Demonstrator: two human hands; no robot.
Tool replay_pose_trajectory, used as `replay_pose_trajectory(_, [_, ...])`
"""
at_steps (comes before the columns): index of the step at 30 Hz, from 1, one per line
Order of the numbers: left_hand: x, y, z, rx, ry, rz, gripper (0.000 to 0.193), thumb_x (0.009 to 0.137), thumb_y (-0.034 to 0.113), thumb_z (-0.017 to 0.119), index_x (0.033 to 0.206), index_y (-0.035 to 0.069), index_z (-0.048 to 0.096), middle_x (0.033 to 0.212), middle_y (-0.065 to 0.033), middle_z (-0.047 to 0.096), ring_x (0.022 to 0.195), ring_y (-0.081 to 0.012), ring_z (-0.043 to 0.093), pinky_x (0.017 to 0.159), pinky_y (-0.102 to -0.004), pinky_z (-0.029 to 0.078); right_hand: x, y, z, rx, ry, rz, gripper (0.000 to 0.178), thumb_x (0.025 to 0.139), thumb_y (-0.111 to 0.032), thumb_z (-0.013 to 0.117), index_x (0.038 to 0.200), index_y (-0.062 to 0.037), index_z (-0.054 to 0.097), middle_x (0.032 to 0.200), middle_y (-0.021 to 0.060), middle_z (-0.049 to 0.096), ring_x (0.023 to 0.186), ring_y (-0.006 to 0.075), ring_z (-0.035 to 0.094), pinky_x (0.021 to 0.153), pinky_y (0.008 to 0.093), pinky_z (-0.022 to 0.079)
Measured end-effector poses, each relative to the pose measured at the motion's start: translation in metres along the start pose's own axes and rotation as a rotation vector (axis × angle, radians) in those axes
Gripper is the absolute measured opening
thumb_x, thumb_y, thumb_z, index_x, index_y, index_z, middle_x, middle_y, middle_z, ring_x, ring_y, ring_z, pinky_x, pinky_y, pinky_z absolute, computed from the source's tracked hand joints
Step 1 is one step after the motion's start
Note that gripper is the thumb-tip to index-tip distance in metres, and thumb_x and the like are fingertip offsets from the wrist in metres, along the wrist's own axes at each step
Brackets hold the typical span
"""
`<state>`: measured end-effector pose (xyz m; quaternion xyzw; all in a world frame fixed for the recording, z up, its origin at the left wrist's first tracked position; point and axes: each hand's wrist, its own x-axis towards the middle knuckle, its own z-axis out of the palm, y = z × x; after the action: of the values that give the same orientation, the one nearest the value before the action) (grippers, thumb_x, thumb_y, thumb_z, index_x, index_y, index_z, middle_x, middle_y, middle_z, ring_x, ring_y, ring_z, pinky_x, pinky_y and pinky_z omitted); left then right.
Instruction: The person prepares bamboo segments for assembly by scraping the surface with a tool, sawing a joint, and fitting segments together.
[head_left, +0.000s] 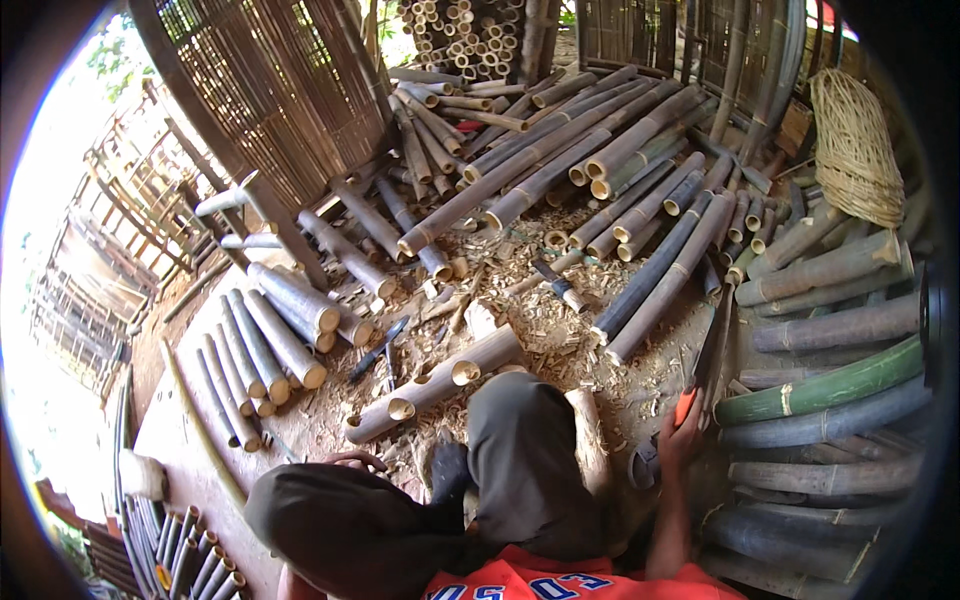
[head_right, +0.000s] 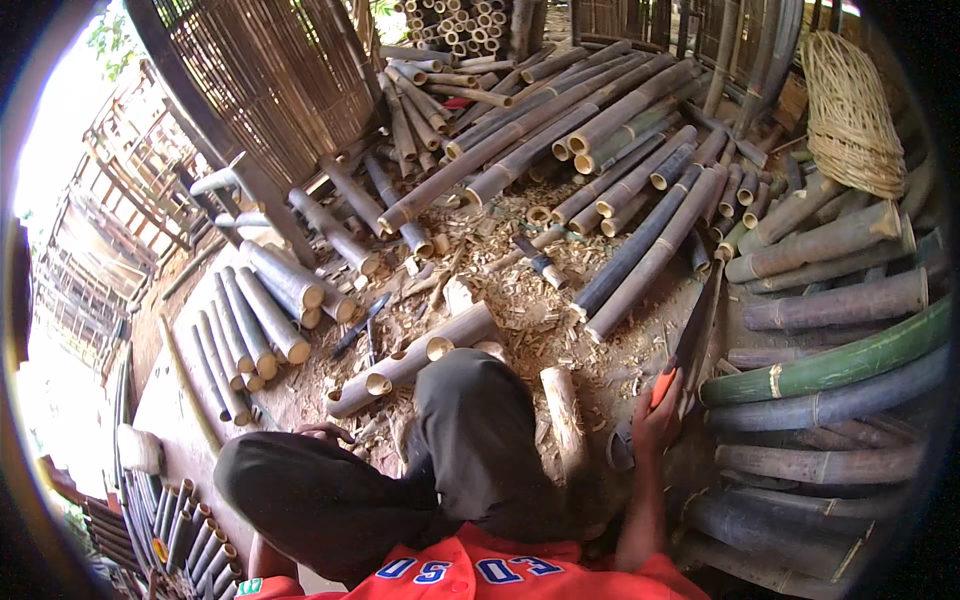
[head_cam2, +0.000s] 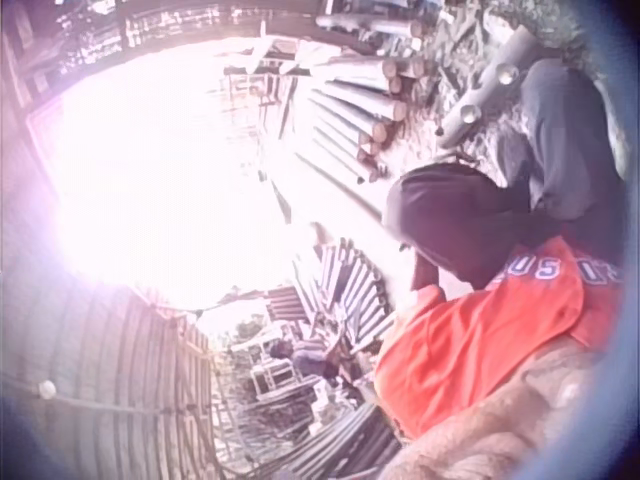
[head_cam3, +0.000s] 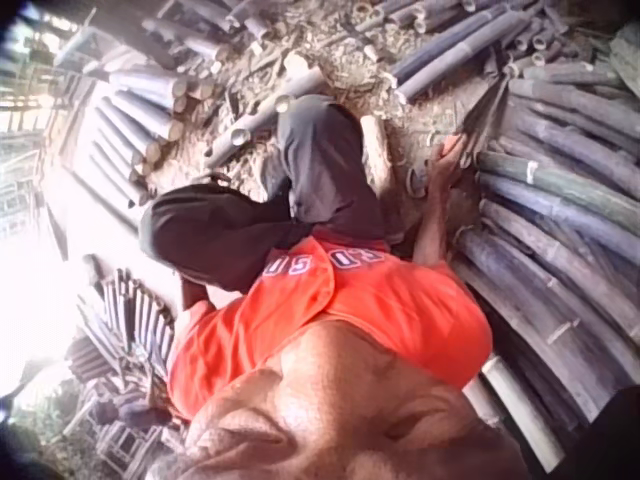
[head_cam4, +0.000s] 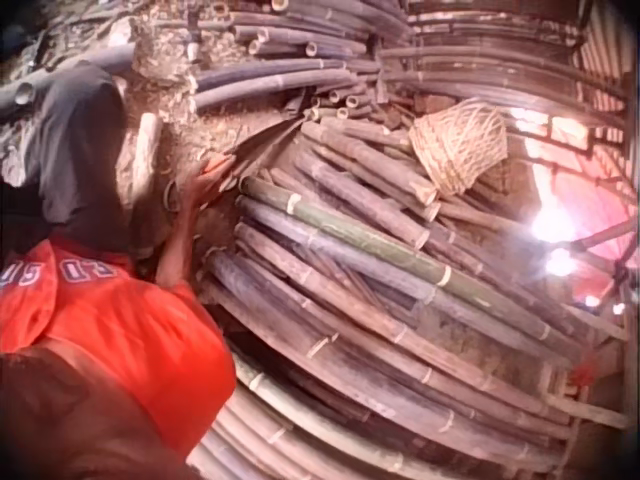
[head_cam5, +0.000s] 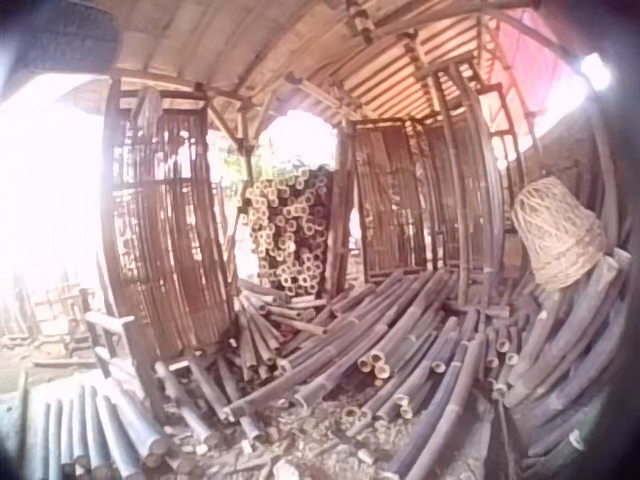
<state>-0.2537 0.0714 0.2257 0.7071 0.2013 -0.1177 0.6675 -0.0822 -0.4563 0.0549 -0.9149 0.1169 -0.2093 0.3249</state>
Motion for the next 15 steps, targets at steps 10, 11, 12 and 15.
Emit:
replay_pose_trajectory(10, [0.164,-0.079,-0.088,0.415,0.417,0.235,0.018,0.089,0.02,0.076,0.095,0.003,0.076,0.078,-0.0107,0.075,0.067,-0.0179,0.069,0.064,-0.0357,0.053,-0.018,0.02,0.025,-0.498,-0.225,-0.136,0.081,0.084,-0.026,0.073,0.155,-0.0024,0.043,0.136,0.0243,0.061,0.124,0.0461,0.056,0.11,0.0552,0.041])
replay_pose_trajectory(11, [0.189,-0.093,-0.113,0.523,0.485,0.221,0.023,0.086,0.021,0.077,0.099,0.002,0.075,0.077,-0.0126,0.074,0.068,-0.0218,0.071,0.066,-0.0375,0.054,-0.013,0.017,0.035,-0.498,-0.252,-0.173,0.079,0.083,-0.026,0.073,0.153,-0.0024,0.046,0.133,0.0243,0.062,0.12,0.0456,0.058,0.108,0.0544,0.043])
replay_pose_trajectory(12, [0.219,-0.092,-0.111,0.665,0.568,0.23,0.026,0.084,0.023,0.077,0.1,0.003,0.074,0.081,-0.0153,0.075,0.073,-0.0283,0.073,0.069,-0.0421,0.056,-0.006,0.02,0.036,-0.446,-0.318,-0.295,0.066,0.086,-0.028,0.072,0.145,-0.0023,0.055,0.131,0.0249,0.062,0.124,0.0458,0.056,0.107,0.0537,0.044])
replay_pose_trajectory(15, [0.295,-0.112,-0.114,1.014,0.55,-0.077,0.058,0.081,0.043,0.083,0.121,0.005,0.066,0.113,-0.0211,0.074,0.099,-0.0372,0.073,0.085,-0.0509,0.057,-0.003,-0.05,0.057,-0.24,-0.607,0.011,0.055,0.091,-0.03,0.07,0.137,-0.0006,0.059,0.127,0.026,0.063,0.12,0.0468,0.059,0.102,0.0542,0.047])
